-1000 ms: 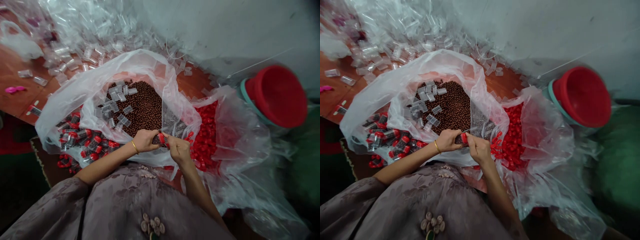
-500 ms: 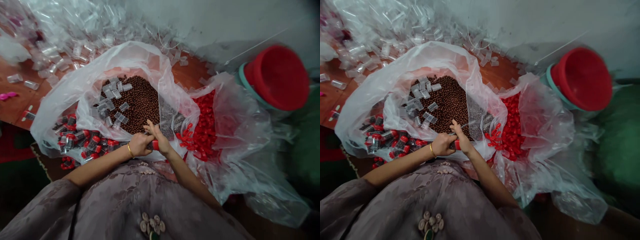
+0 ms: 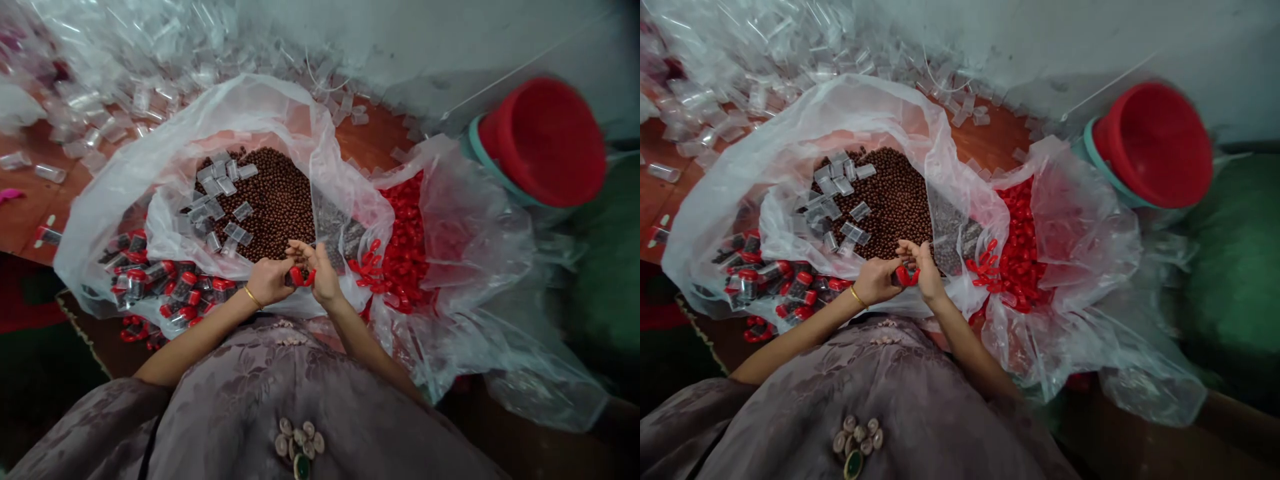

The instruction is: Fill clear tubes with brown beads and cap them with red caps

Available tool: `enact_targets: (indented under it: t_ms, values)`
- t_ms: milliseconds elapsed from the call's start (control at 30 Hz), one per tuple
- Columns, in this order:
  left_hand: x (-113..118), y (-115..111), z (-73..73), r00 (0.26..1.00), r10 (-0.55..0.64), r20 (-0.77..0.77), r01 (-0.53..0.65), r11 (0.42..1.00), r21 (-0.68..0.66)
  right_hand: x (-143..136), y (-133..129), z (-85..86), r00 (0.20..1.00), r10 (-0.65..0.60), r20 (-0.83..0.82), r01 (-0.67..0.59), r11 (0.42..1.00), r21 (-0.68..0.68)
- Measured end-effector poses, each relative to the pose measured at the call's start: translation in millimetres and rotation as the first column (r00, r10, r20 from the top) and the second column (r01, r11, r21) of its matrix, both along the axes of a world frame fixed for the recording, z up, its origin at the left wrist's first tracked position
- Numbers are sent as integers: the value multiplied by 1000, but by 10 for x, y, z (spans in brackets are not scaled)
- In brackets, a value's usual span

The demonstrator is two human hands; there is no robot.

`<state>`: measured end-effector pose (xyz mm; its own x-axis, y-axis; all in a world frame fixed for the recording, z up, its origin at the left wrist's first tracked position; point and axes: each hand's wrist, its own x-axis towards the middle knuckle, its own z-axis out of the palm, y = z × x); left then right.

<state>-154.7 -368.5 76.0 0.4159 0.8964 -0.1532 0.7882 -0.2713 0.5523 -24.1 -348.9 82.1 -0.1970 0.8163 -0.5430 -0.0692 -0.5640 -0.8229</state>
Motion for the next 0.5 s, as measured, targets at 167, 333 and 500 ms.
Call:
enact_targets:
  t_ms: [167, 333, 500]
  values:
    - [65, -67, 27, 994, -101, -30, 102, 994, 35, -85, -73, -117, 998, 61, 0, -61, 998, 19]
    - [75, -122, 197, 986, -162, -40, 164, 985, 51, -74, -208, -27, 989, 147, -15, -147, 989, -15]
    - [36, -129, 370, 967, -249, -62, 248, 968, -22, -63, -300, 148, 977, 99, 190, -154, 939, 306]
